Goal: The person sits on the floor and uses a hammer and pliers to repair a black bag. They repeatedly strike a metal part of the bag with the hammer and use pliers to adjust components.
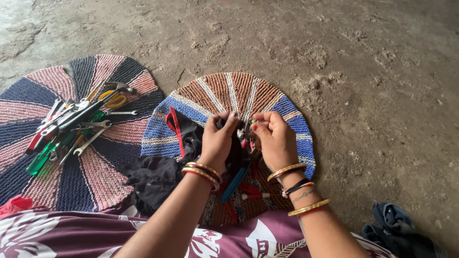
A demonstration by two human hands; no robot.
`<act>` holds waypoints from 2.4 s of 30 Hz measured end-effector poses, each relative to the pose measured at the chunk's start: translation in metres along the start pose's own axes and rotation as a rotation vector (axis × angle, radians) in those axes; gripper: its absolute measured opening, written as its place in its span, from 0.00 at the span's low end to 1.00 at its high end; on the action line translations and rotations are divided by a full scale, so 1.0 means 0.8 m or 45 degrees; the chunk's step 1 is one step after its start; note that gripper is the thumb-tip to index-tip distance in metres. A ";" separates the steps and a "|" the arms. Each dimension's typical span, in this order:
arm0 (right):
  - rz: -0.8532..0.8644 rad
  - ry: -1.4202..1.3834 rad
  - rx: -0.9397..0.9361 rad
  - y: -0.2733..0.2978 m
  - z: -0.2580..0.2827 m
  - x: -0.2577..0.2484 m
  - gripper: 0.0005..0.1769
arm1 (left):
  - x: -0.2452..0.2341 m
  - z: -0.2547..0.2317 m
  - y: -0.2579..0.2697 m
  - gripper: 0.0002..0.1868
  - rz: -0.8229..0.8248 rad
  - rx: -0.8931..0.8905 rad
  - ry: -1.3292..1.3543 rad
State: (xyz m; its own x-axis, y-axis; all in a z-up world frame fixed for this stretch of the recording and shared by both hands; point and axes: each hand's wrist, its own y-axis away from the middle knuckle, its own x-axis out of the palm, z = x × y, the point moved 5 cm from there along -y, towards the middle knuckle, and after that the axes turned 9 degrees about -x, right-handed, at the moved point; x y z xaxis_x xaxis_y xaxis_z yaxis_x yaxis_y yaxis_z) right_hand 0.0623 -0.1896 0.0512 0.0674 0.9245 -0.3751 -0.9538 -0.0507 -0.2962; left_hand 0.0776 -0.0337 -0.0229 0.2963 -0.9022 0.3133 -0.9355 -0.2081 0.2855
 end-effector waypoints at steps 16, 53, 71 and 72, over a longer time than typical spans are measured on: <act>-0.005 0.197 -0.032 0.013 0.015 0.022 0.05 | 0.002 -0.011 0.018 0.25 0.109 -0.285 0.445; 0.445 -0.923 0.948 -0.089 -0.071 0.461 0.13 | -0.405 -0.115 -0.075 0.18 -0.504 -0.034 -0.541; 0.412 -0.521 0.789 -0.077 -0.122 0.269 0.13 | -0.297 -0.142 -0.029 0.12 -0.367 0.172 -0.800; 0.394 -0.448 0.756 -0.073 -0.142 0.239 0.12 | -0.287 -0.140 -0.025 0.12 -0.346 0.192 -0.810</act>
State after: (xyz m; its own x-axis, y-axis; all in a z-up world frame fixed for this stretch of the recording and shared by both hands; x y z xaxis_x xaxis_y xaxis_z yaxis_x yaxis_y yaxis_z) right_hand 0.1639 -0.0531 -0.1029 -0.2316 0.9723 -0.0318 -0.9182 -0.2077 0.3374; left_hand 0.0501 0.2198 0.0012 0.3961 -0.8472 -0.3541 -0.8744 -0.4657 0.1360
